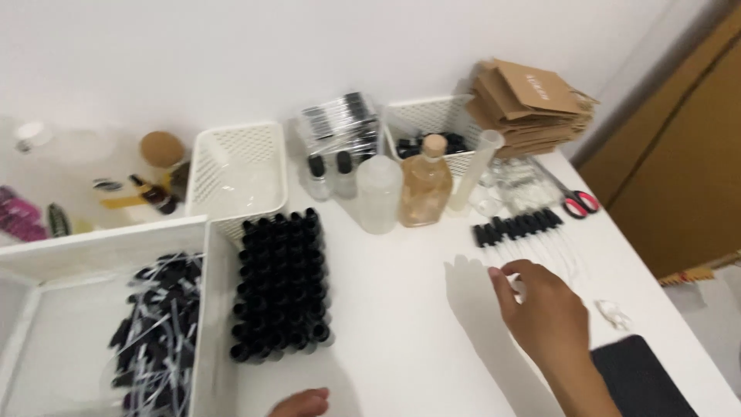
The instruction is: Cleaning perfume sprayer components by wiping them with a cloth and organizing them on a work surface.
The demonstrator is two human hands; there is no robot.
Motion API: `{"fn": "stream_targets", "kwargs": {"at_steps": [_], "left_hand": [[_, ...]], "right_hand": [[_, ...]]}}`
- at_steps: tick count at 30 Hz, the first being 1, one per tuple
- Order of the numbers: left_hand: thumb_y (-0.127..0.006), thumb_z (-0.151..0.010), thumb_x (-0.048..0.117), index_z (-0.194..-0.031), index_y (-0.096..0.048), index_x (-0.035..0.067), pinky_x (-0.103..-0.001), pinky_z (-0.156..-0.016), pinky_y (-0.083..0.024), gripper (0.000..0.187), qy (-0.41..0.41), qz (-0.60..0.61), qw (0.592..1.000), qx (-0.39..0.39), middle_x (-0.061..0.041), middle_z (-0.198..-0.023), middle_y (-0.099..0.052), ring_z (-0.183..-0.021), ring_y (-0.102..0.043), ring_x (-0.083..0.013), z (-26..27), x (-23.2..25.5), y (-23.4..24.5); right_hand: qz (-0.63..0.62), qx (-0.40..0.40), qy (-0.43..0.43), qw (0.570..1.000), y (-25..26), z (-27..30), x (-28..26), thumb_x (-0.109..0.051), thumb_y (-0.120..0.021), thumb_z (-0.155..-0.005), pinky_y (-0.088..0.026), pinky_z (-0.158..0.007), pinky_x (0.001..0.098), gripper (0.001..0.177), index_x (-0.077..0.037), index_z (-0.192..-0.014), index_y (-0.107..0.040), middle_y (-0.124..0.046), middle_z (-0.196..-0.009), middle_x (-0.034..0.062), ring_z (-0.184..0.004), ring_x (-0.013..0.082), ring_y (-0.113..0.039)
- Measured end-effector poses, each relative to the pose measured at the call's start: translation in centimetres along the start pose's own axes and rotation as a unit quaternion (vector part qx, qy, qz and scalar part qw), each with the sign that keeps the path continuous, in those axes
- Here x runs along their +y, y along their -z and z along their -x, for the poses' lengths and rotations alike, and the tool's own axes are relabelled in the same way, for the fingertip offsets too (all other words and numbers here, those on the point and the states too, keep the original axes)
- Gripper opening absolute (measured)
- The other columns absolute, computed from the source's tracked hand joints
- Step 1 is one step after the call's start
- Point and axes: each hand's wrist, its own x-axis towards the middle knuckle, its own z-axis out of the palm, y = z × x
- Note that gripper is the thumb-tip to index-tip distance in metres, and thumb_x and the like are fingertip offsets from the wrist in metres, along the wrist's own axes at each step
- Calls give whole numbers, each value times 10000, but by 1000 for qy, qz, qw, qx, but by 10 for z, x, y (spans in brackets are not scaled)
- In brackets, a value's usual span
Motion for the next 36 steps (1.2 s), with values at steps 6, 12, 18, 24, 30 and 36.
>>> {"fn": "stream_targets", "kwargs": {"at_steps": [6,12,18,24,30,36], "left_hand": [[-562,-950,393,-986,-805,248,-283,-845,-514,285,120,-286,860,405,90,-960,-827,-854,-724,-118,24,210,57],[-545,-989,256,-1285,-670,141,-482,-944,-524,341,147,-483,831,233,-90,-1256,-714,-1132,-677,-323,-37,160,232],[-549,-992,313,-1499,-460,183,-459,-1004,-551,531,383,-455,802,60,-87,-1608,-351,-1228,-664,-346,-58,90,279],[-388,-1037,376,-1176,-646,40,-419,-859,-511,446,393,-419,815,75,-226,-1224,-710,-1062,-690,-370,-80,136,246],[-651,-953,379,-1250,-662,102,-428,-933,-535,407,350,-435,824,93,-161,-1274,-720,-1136,-696,-351,-89,97,266],[-784,-862,316,-1172,-755,136,-427,-885,-528,360,299,-406,835,218,-158,-1111,-836,-1031,-770,-333,-74,62,316]], "right_hand": [[-21,5,11,1000,13,20,-7,-501,-603,-948,-556,-838,430,280,-299,-1078,-748,-802,-1046,-22,-1025,199,-751],[-14,-48,-30,998,2,28,-1,-568,-555,-964,-527,-941,386,372,-308,-1122,-767,-801,-1025,-73,-1080,185,-729],[-1,9,-23,1000,-23,34,27,-618,-581,-955,-548,-923,372,374,-349,-1139,-764,-798,-1083,-33,-1024,215,-754],[-6,33,-2,999,-31,39,35,-594,-607,-949,-551,-832,350,350,-341,-1124,-774,-804,-1059,-34,-733,218,-761],[-123,-4,-6,992,-20,48,25,-461,-683,-898,-511,-917,331,308,-251,-1097,-788,-822,-1068,-14,-1149,125,-718],[-519,-183,-30,834,-66,34,75,7,-617,-914,-517,-877,363,494,-51,-1405,-617,-774,-1328,166,-1054,302,-757]]}}
